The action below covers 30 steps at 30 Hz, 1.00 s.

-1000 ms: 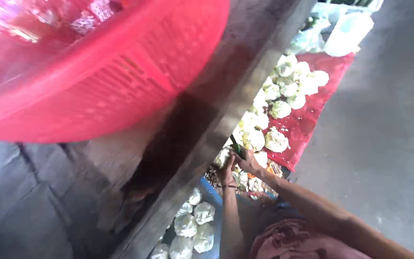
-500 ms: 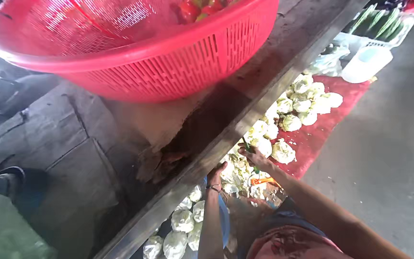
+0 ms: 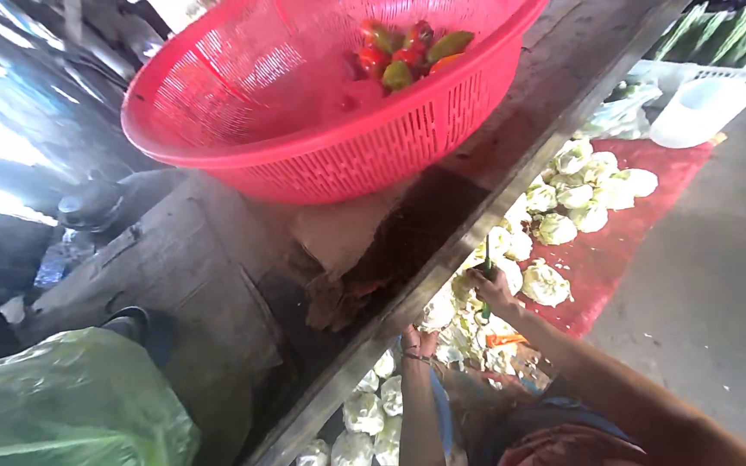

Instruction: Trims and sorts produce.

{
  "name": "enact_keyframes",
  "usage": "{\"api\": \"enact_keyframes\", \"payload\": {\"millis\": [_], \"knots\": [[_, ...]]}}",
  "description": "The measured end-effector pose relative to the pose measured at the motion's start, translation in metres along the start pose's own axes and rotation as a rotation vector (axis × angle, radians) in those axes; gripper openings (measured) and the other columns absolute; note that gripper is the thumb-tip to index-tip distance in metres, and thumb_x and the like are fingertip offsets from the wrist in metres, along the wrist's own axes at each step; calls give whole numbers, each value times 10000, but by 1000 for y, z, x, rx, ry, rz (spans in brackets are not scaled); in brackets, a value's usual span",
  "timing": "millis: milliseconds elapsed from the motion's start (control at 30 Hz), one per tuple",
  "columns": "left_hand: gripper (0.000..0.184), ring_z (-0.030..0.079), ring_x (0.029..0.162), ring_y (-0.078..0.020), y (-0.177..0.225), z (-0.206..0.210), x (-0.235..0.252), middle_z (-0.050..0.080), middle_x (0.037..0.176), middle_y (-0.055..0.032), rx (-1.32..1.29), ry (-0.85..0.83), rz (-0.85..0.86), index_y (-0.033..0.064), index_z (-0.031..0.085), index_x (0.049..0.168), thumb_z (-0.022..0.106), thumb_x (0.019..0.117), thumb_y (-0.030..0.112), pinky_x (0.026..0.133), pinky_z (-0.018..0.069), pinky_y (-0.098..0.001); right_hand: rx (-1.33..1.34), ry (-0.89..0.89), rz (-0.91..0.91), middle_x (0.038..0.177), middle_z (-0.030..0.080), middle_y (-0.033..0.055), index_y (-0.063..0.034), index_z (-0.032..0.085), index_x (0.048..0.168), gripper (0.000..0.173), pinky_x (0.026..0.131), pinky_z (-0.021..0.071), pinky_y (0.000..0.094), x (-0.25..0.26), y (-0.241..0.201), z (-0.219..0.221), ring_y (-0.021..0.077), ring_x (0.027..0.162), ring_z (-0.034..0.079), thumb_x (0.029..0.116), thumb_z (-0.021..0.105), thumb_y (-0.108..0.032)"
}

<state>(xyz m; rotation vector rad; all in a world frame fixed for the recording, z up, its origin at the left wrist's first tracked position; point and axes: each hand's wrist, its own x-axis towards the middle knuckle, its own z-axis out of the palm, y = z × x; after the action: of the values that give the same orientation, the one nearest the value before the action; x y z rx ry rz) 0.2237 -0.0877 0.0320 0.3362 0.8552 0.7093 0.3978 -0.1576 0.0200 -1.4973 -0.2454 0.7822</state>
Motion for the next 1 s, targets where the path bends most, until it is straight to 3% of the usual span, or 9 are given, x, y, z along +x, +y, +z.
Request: {"api": "enact_keyframes", "payload": {"millis": [167, 300, 400, 467, 633, 733, 800, 867, 1000], "knots": [[366, 690, 864, -327, 14, -6, -6, 684, 989, -154, 22, -64, 7, 67, 539, 1189, 374, 1048, 362, 699, 588, -549, -105, 146, 42, 839, 550, 100, 58, 543, 1215, 306, 565, 476, 331, 22, -5, -15, 141, 588, 501, 1064, 554, -208], [329, 602, 984, -199, 22, 4, -2, 608, 1168, -123, 445, 20, 87, 44, 492, 1346, 515, 1018, 43, 844, 533, -404, -451, -204, -57, 1307, 613, 241, -8, 588, 1372, 487, 962, 510, 490, 19, -32, -22, 317, 1069, 637, 1033, 615, -355], [513, 563, 1163, -238, 20, 14, 7, 556, 1361, -176, 742, -10, 121, 28, 449, 1448, 643, 974, 52, 969, 495, -449, -411, -432, -68, 1023, 634, 62, -83, 606, 1329, 422, 653, 484, 289, -1, -32, -6, 101, 749, 568, 1026, 606, -376], [459, 573, 1116, -227, 18, 21, 6, 584, 1299, -186, 834, -52, 136, -17, 487, 1390, 648, 964, 39, 947, 501, -428, -437, -552, -152, 1182, 684, 166, -1, 589, 1362, 464, 894, 541, 403, -13, -29, -1, 208, 977, 665, 1001, 654, -286], [374, 578, 1030, -129, 21, 33, -10, 599, 1206, -132, 834, -181, 96, -50, 497, 1340, 571, 977, -2, 916, 505, -313, -601, -300, -431, 895, 686, 242, 115, 676, 1044, 295, 839, 525, 483, -24, -19, -5, 318, 841, 675, 1010, 568, -157], [383, 576, 1061, -139, 22, 40, -13, 601, 1236, -141, 896, -170, 116, -38, 521, 1337, 612, 970, 17, 931, 500, -327, -587, -410, -308, 924, 696, 191, 73, 695, 1082, 280, 812, 525, 436, -16, -27, -18, 241, 824, 653, 1012, 587, -176], [429, 581, 1089, -164, 28, 42, -10, 609, 1249, -172, 1000, -169, 152, -49, 534, 1331, 676, 932, 22, 950, 497, -346, -486, -575, -84, 944, 681, 46, -25, 660, 1219, 279, 587, 441, 244, -11, -36, -28, 39, 636, 508, 999, 615, -191], [454, 605, 1062, -174, 32, 44, -3, 628, 1194, -199, 1111, -225, 193, -87, 544, 1281, 732, 878, 1, 951, 512, -337, -475, -707, 51, 1044, 709, 50, -57, 584, 1346, 395, 514, 379, 229, -8, -45, -31, 20, 587, 463, 975, 666, -163], [606, 590, 1123, -231, 33, 59, -4, 589, 1255, -255, 1330, -316, 217, -127, 505, 1304, 811, 793, -10, 989, 499, -349, -820, -746, -65, 1121, 674, 227, 36, 612, 1275, 434, 833, 512, 517, -3, -50, -21, 310, 922, 645, 893, 765, -102]]}}
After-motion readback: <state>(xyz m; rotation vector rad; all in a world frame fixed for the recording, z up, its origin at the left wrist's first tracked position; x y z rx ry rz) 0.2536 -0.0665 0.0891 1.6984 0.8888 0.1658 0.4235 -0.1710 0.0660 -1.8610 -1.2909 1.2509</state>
